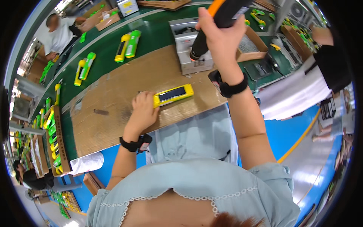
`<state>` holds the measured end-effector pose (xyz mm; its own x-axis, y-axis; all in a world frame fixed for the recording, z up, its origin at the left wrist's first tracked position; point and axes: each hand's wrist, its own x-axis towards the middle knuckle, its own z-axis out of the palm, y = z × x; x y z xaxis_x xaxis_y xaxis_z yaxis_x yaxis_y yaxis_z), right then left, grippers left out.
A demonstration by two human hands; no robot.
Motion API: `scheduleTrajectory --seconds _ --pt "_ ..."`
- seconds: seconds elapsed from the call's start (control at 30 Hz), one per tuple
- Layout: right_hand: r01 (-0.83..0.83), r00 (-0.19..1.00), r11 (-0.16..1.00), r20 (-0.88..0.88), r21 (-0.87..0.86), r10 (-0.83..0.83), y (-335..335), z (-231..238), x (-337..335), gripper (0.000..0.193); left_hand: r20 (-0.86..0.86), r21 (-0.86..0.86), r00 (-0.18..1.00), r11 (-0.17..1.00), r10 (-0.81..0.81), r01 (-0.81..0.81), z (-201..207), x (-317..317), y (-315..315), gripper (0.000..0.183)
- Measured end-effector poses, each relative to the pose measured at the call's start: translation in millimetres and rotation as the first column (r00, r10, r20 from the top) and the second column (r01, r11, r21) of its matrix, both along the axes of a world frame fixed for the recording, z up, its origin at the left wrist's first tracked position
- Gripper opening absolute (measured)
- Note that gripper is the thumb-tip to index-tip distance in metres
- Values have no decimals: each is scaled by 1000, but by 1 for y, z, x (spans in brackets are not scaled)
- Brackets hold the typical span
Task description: Assembling flashlights by attaching components and using a powered screwdriver on an assembly line.
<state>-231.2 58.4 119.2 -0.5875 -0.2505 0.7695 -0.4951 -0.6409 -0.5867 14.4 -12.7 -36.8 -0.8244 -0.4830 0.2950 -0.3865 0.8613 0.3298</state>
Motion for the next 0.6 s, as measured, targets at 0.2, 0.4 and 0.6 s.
scheduleTrajectory --seconds 0.2,0.4,0.6 --pt "50 996 999 80 2 -50 -2 -26 -35 32 1 -65 1000 998 5 -5 5 -1 5 50" --pt "244 969 959 -57 144 -238 -23 -43 -61 31 -17 5 1000 1000 -15 15 9 1 0 50" --pt "-26 998 956 -49 292 42 -22 -24 -49 17 -32 33 999 999 -22 23 6 3 -6 49"
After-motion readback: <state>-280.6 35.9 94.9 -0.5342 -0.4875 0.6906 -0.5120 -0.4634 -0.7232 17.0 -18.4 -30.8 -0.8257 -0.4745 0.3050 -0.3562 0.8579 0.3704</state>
